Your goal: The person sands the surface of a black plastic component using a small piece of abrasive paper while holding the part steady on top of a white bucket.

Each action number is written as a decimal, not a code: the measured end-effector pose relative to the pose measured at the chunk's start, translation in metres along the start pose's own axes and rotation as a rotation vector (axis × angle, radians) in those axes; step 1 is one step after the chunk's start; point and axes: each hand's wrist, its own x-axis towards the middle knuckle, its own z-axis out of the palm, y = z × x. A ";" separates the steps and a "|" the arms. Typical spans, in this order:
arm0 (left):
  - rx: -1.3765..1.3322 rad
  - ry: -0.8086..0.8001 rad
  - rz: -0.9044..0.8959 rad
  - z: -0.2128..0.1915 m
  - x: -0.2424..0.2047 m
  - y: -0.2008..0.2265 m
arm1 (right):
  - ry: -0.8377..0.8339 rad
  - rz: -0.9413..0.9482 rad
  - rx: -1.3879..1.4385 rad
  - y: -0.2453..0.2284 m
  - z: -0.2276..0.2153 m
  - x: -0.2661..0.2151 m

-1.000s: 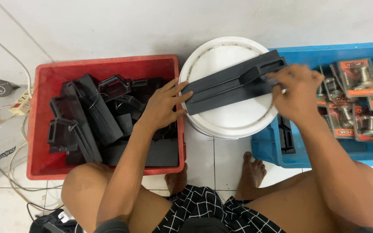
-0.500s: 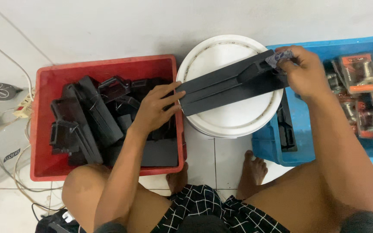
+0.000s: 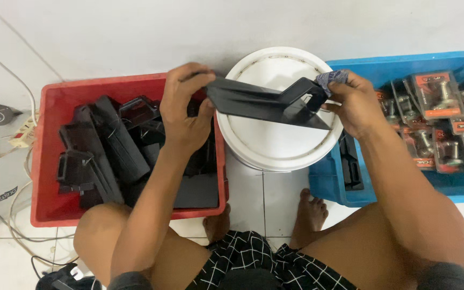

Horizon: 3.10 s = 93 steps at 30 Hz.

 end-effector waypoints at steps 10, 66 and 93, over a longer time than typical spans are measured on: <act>-0.271 0.101 -0.224 0.073 0.043 -0.010 | -0.082 0.255 0.228 0.028 0.011 0.011; -0.325 -0.085 -0.995 0.136 -0.062 -0.033 | 0.062 0.189 -0.114 0.040 0.028 0.003; -0.668 -0.032 -0.743 0.137 -0.055 -0.029 | 0.248 0.047 0.255 0.073 0.032 0.009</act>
